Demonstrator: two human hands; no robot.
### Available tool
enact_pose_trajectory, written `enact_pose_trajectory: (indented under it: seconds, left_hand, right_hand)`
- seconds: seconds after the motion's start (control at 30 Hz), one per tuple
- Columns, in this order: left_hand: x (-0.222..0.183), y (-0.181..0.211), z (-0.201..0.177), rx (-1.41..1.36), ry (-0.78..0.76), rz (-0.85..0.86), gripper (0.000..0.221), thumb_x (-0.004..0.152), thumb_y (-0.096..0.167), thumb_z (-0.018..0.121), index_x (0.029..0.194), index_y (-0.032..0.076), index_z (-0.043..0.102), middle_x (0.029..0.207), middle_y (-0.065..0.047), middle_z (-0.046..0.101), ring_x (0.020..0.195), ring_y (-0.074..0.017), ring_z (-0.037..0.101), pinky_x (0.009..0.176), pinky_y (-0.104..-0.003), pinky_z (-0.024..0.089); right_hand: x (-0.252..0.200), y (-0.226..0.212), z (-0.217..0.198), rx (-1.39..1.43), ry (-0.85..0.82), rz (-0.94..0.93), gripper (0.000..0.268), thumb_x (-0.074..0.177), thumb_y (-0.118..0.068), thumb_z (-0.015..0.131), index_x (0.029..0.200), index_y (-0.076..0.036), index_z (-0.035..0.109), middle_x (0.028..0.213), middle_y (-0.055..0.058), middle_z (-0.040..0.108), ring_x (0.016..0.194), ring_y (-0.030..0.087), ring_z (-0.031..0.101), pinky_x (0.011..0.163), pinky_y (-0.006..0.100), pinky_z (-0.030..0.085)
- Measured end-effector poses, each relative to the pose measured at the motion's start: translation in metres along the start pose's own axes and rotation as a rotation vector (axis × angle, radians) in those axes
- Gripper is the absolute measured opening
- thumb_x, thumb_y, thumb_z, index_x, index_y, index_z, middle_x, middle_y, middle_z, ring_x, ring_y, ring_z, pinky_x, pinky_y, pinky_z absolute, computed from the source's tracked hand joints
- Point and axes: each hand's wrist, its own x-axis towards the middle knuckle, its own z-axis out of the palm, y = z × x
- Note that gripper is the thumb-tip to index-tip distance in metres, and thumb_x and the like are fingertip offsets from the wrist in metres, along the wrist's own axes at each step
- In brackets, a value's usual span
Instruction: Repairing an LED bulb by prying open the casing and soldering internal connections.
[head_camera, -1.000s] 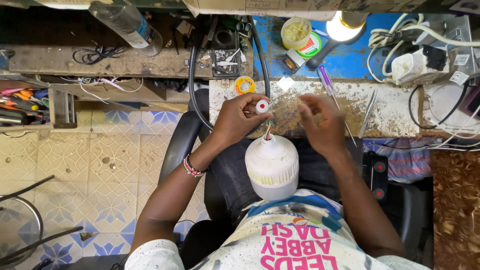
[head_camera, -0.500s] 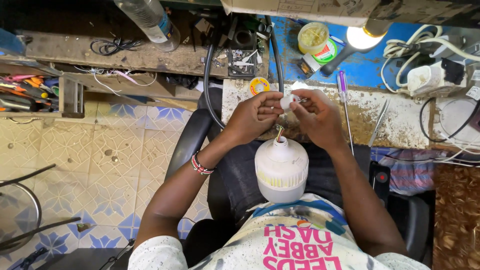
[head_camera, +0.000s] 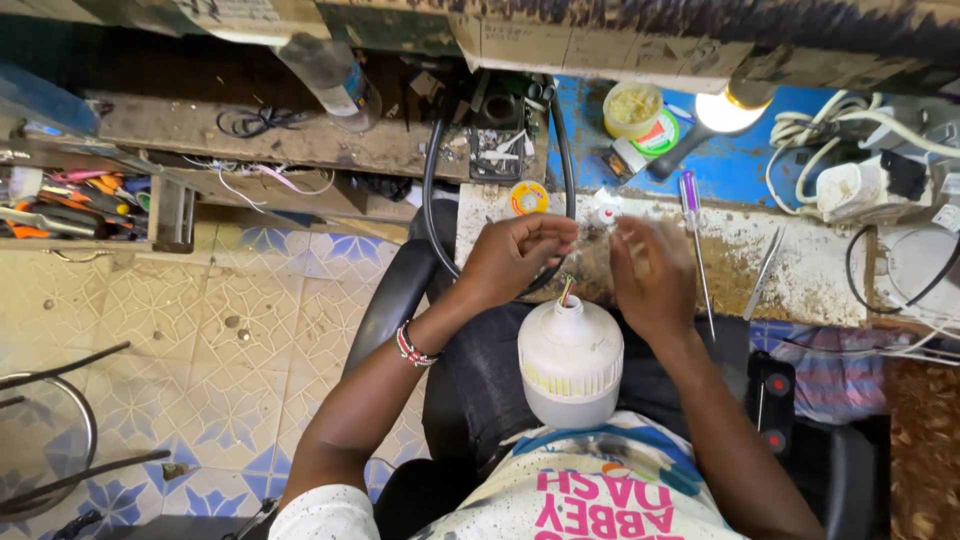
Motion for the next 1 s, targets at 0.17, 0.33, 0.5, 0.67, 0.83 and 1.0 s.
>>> enact_pose_trajectory:
  seconds: [0.17, 0.33, 0.5, 0.67, 0.83, 1.0]
  left_hand:
    - [0.001, 0.011, 0.000, 0.207, -0.015, 0.002, 0.030, 0.096, -0.002, 0.063, 0.124, 0.002, 0.070, 0.112, -0.021, 0.076, 0.098, -0.0287, 0.076, 0.085, -0.041, 0.065]
    - [-0.004, 0.019, 0.002, 0.412, 0.022, -0.025, 0.026, 0.097, 0.017, 0.070, 0.123, 0.018, 0.074, 0.090, -0.011, 0.080, 0.085, -0.0252, 0.079, 0.075, -0.036, 0.064]
    - [-0.005, 0.028, 0.005, 0.447, 0.047, -0.112, 0.023, 0.099, 0.030, 0.067, 0.117, 0.022, 0.079, 0.078, -0.012, 0.078, 0.079, -0.0249, 0.079, 0.071, -0.030, 0.062]
    - [-0.014, 0.027, 0.012, 0.053, -0.019, -0.216, 0.034, 0.101, 0.042, 0.064, 0.113, 0.013, 0.078, 0.089, -0.017, 0.079, 0.085, -0.0207, 0.078, 0.077, -0.028, 0.064]
    - [-0.018, 0.027, 0.013, -0.142, -0.143, -0.106, 0.037, 0.095, 0.018, 0.072, 0.129, 0.003, 0.070, 0.109, -0.016, 0.077, 0.091, -0.0124, 0.073, 0.081, -0.027, 0.065]
    - [-0.015, 0.025, 0.019, -0.116, -0.199, -0.047, 0.040, 0.093, 0.017, 0.077, 0.132, 0.007, 0.069, 0.109, -0.017, 0.078, 0.099, -0.0161, 0.073, 0.084, -0.028, 0.063]
  right_hand:
    - [-0.017, -0.027, 0.000, 0.585, -0.267, 0.474, 0.032, 0.107, -0.032, 0.059, 0.103, -0.008, 0.079, 0.084, 0.011, 0.078, 0.087, 0.016, 0.074, 0.081, 0.037, 0.062]
    - [-0.026, -0.006, 0.004, 0.719, -0.439, 0.516, 0.039, 0.102, -0.036, 0.064, 0.115, -0.002, 0.080, 0.096, 0.020, 0.080, 0.099, 0.023, 0.072, 0.083, 0.047, 0.060]
    - [-0.024, -0.023, -0.012, 0.763, -0.495, 0.520, 0.037, 0.096, -0.027, 0.070, 0.119, 0.001, 0.078, 0.096, 0.025, 0.082, 0.095, 0.028, 0.075, 0.082, 0.049, 0.060]
    - [-0.033, -0.015, -0.009, 0.696, -0.440, 0.568, 0.044, 0.098, -0.032, 0.070, 0.123, 0.003, 0.075, 0.099, 0.024, 0.081, 0.097, 0.030, 0.077, 0.081, 0.049, 0.060]
    - [-0.033, -0.022, -0.020, 0.604, -0.244, 0.376, 0.033, 0.107, -0.026, 0.062, 0.120, 0.001, 0.077, 0.089, 0.023, 0.077, 0.088, 0.030, 0.075, 0.072, 0.040, 0.059]
    - [-0.045, -0.024, -0.016, 0.706, -0.116, 0.361, 0.029, 0.102, -0.021, 0.070, 0.120, 0.001, 0.074, 0.096, 0.018, 0.078, 0.098, 0.016, 0.067, 0.078, 0.034, 0.057]
